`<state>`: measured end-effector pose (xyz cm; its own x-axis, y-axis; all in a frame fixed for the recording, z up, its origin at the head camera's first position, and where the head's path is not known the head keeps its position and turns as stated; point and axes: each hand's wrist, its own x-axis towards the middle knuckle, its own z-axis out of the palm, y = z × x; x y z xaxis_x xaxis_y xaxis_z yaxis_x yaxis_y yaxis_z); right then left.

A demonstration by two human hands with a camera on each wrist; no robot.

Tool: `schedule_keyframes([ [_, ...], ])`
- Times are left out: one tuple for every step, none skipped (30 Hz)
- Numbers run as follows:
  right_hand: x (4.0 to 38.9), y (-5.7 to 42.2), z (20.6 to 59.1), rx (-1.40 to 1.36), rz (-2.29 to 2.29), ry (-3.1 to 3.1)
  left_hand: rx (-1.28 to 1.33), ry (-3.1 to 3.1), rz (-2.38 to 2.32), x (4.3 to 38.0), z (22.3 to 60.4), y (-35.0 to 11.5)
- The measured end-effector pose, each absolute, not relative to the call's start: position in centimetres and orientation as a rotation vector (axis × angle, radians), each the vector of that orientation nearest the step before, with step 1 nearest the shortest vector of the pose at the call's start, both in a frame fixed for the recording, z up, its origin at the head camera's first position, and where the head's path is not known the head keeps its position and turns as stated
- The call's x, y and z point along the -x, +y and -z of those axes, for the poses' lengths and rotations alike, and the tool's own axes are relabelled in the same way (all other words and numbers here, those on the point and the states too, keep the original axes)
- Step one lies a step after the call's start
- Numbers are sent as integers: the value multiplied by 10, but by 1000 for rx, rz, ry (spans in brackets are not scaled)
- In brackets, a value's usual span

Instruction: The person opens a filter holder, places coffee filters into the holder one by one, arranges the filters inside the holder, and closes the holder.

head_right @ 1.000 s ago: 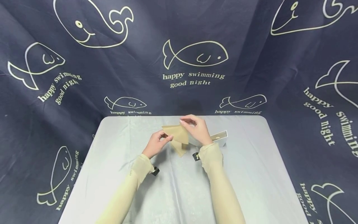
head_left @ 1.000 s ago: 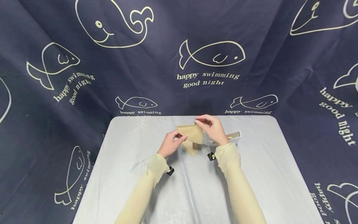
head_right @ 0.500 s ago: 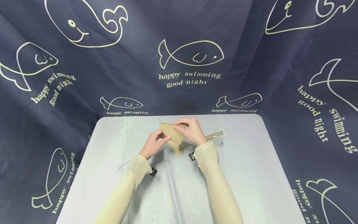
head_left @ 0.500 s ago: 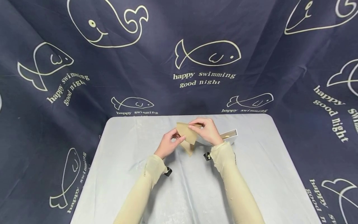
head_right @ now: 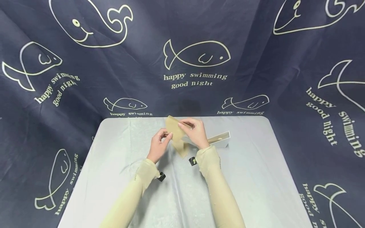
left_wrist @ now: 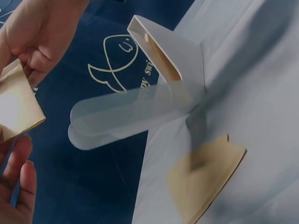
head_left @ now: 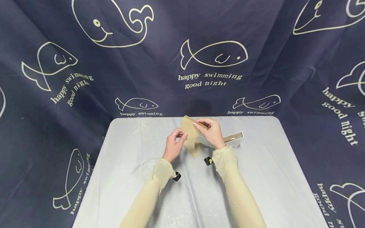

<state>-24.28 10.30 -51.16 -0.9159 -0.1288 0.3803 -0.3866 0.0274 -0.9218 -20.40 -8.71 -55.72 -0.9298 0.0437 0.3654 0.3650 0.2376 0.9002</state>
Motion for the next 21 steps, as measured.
schedule_keyframes([
  [242, 103, 511, -541, -2005, -2098, 393, -2255, 1748, 204, 557, -88],
  [243, 103, 512, -541, -2014, -2093, 416, -2257, 1740, 205, 558, -90],
  [245, 104, 515, -538, -2014, -2099, 441, -2263, 1732, 208, 561, -92],
  [245, 105, 514, -541, -2011, -2107, 457, -2281, 1713, 208, 560, -93],
  [245, 106, 512, -542, -2006, -2113, 475, -2301, 1688, 209, 560, -94],
  [246, 107, 510, -539, -1999, -2118, 493, -2326, 1651, 210, 559, -95],
  [246, 108, 507, -536, -1995, -2116, 510, -2354, 1607, 211, 558, -96],
  [246, 109, 506, -534, -1988, -2109, 527, -2384, 1560, 212, 557, -97],
  [245, 110, 503, -536, -1982, -2103, 539, -2412, 1516, 212, 555, -97],
  [244, 110, 498, -533, -1979, -2098, 551, -2437, 1473, 213, 554, -98],
  [242, 111, 494, -529, -1975, -2091, 559, -2457, 1438, 213, 553, -98],
  [239, 112, 490, -526, -1973, -2087, 566, -2474, 1405, 213, 553, -99],
  [237, 112, 486, -527, -1971, -2083, 571, -2487, 1385, 213, 552, -99],
  [235, 113, 483, -525, -1968, -2081, 573, -2496, 1373, 214, 552, -99],
  [233, 113, 480, -522, -1968, -2076, 576, -2499, 1367, 214, 552, -99],
  [232, 114, 479, -517, -1971, -2067, 577, -2498, 1366, 214, 551, -99],
  [231, 114, 479, -509, -1970, -2058, 575, -2495, 1366, 215, 551, -99],
  [231, 115, 480, -502, -1972, -2045, 572, -2488, 1366, 215, 551, -98],
  [230, 115, 482, -492, -1977, -2030, 570, -2477, 1372, 216, 551, -98],
  [231, 116, 484, -475, -1990, -2010, 568, -2465, 1379, 217, 550, -97],
  [230, 116, 486, -460, -2004, -1988, 564, -2453, 1388, 217, 548, -96],
])
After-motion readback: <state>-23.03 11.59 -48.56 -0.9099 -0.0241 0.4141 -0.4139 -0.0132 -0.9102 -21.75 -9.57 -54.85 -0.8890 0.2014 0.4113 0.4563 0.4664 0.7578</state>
